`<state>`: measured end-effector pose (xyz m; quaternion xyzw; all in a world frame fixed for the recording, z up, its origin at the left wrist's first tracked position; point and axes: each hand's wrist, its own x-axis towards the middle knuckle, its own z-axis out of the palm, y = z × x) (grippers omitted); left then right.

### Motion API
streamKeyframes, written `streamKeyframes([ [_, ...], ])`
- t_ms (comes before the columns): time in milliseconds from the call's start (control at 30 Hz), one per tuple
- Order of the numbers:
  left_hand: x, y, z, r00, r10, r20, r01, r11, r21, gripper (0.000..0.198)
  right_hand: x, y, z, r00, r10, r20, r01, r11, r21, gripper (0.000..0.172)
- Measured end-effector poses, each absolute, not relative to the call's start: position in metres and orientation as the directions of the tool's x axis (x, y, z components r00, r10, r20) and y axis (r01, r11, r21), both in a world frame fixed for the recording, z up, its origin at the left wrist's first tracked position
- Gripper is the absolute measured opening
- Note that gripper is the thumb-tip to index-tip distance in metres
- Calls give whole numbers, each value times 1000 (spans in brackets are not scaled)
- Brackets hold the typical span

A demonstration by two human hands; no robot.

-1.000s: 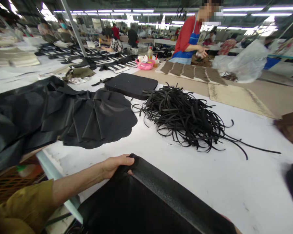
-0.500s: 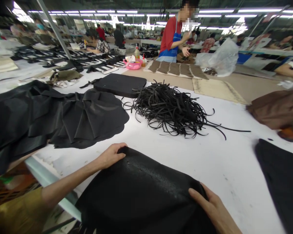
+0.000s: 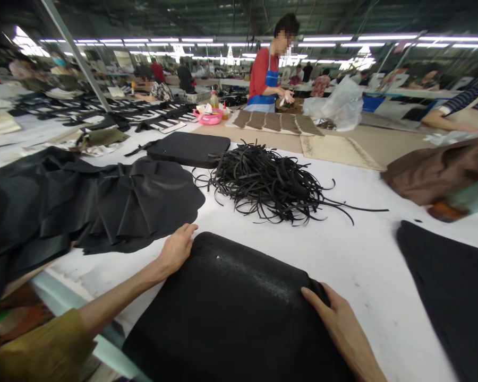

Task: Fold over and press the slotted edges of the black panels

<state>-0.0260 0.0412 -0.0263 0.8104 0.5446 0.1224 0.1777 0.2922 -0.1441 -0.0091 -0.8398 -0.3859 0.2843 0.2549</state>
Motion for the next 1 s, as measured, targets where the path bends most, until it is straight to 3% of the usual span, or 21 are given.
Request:
streamKeyframes([
  [233,-27,41,-5,399,916,41,882,-396,257,34,295,-144,-7,518,790,-327,542,-599,-589,46],
  [333,-22,27,-3,644,765,12,738,-625,255,32,300,-145,-9,504,808,-305,569,-577,-586,44],
  [433,-20,11,-15,834,551,-29,546,-814,198,48,306,-148,-15,498,814,-297,543,-560,-626,41],
  [533,-23,5,-29,828,558,-53,560,-823,89,63,312,-150,-20,516,796,-316,471,-572,-672,39],
  [633,-26,7,-36,808,585,-67,587,-809,9,64,319,-152,-28,561,776,-288,468,-585,-663,37],
  [733,-26,9,-36,813,578,-75,575,-816,-54,66,329,-157,-40,659,734,-162,574,-630,-523,36],
  [833,-25,8,-36,816,574,-67,568,-818,-93,68,340,-167,-46,666,742,79,740,-644,-196,31],
  [933,-27,7,-41,808,588,-36,581,-806,-117,69,338,-179,-35,503,825,256,830,-544,120,27],
  [1000,-29,9,-46,805,594,-2,589,-798,-126,70,328,-185,-21,464,828,315,839,-525,143,26],
])
